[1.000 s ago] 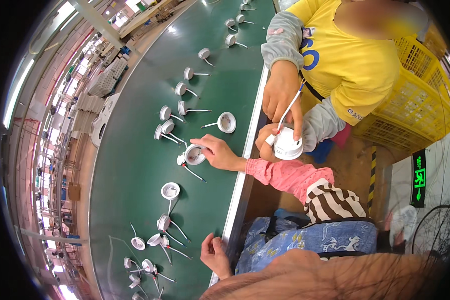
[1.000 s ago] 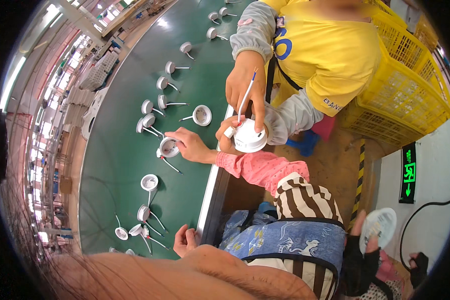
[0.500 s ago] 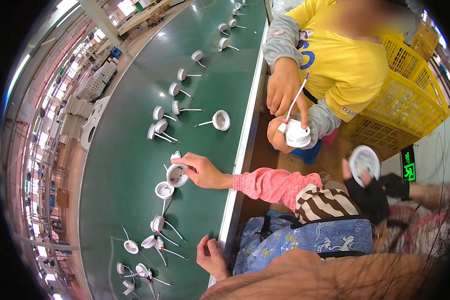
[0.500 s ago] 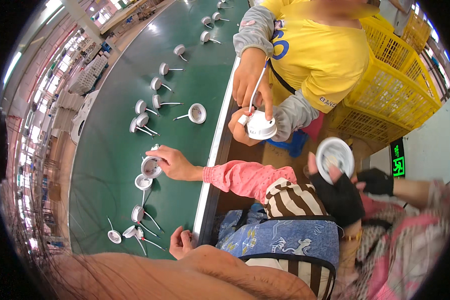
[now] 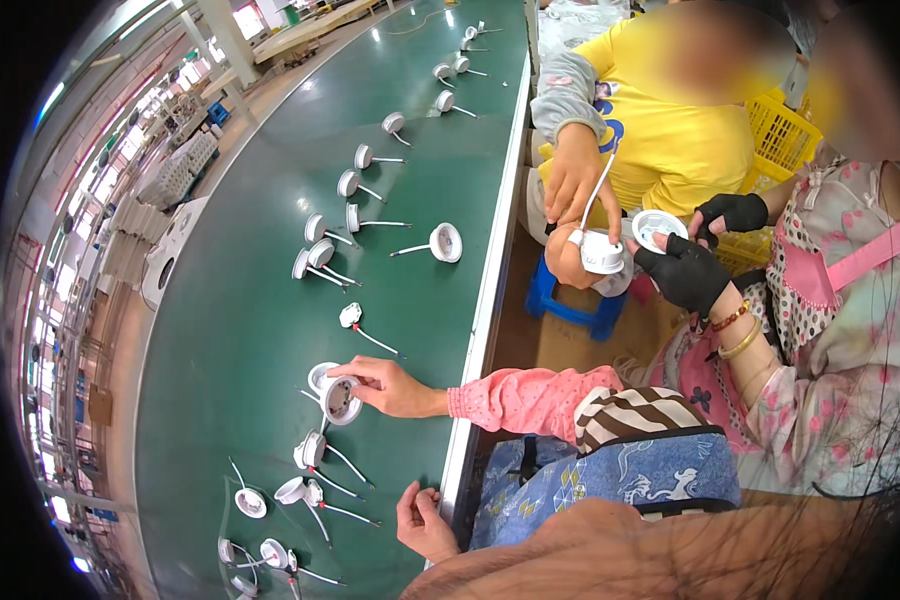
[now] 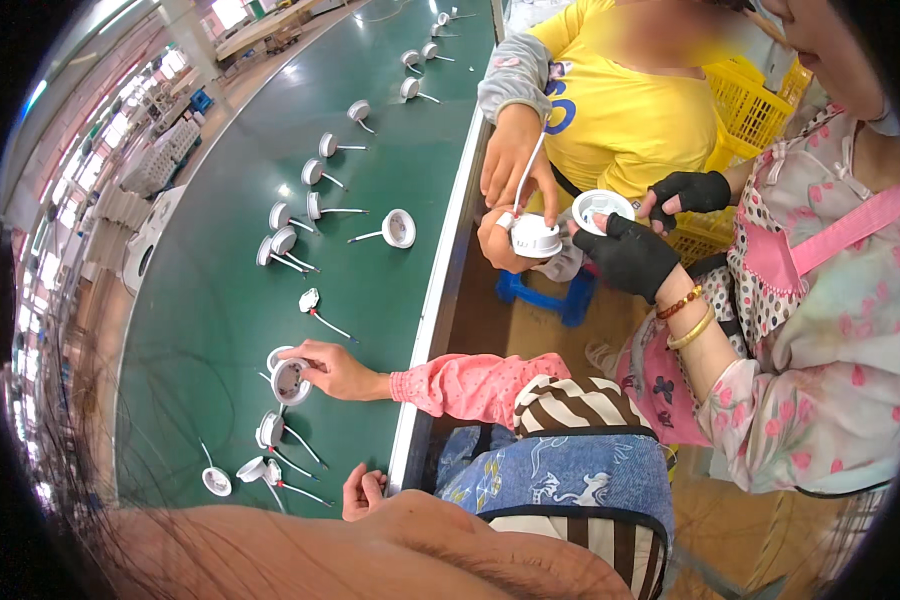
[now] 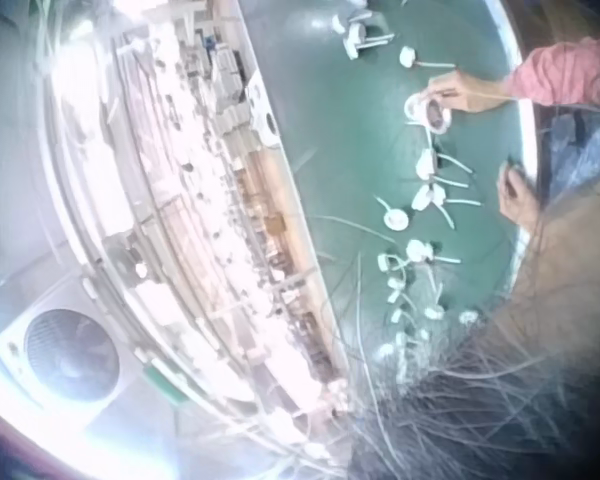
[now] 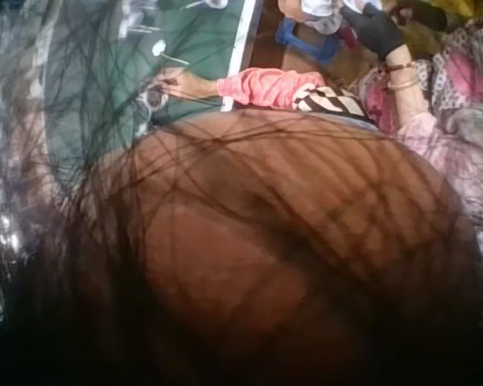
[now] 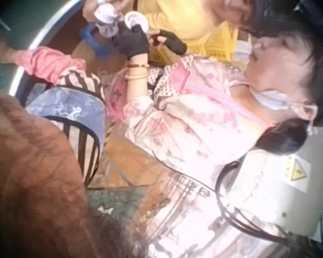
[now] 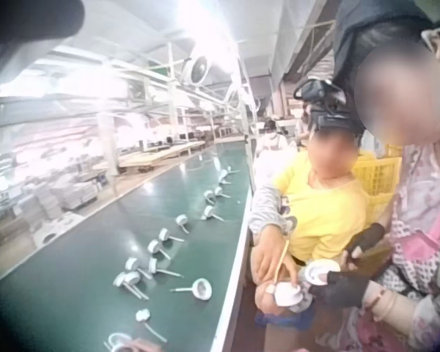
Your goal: The person assembles small electrical components for LED lighting by hand, inserting circuit boards into white plastic housings.
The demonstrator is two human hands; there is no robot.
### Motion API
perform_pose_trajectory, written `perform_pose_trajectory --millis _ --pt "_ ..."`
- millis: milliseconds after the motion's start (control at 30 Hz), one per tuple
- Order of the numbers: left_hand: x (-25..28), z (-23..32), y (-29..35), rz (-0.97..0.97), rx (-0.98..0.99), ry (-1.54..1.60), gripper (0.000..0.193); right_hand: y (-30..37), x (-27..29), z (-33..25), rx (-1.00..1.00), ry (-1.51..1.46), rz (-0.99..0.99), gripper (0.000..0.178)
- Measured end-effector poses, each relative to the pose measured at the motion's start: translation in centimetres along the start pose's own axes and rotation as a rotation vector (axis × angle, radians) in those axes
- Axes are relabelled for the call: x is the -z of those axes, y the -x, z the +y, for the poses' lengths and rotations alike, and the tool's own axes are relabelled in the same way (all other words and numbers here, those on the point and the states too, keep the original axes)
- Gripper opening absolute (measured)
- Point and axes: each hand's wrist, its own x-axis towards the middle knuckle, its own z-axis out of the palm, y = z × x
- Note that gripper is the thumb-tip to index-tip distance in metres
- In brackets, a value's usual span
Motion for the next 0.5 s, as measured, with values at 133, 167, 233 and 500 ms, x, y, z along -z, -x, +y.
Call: perform_pose_trajectory --millis 133,167,233,500 --pt "0.4 -0.5 0.5 -0.015 -0.024 -0.014 0.023 0.3 -0.6 0.4 0.015 -0.130 0.012 0.046" --pt "0.6 -0.8 0.6 -0.020 -0.037 -0.004 0.023 0.3 -0.6 0.3 -0.020 -0.126 -0.004 0.047" --pt "0.9 -1.2 0.7 -0.031 -0.051 0.006 0.023 0.5 -0.8 0.1 -0.025 -0.107 -0.014 0.047" --pt "1.3 -1.7 1.1 0.033 0.044 0.007 0.020 0.7 -1.0 -0.4 -0.079 -0.170 0.001 0.046"
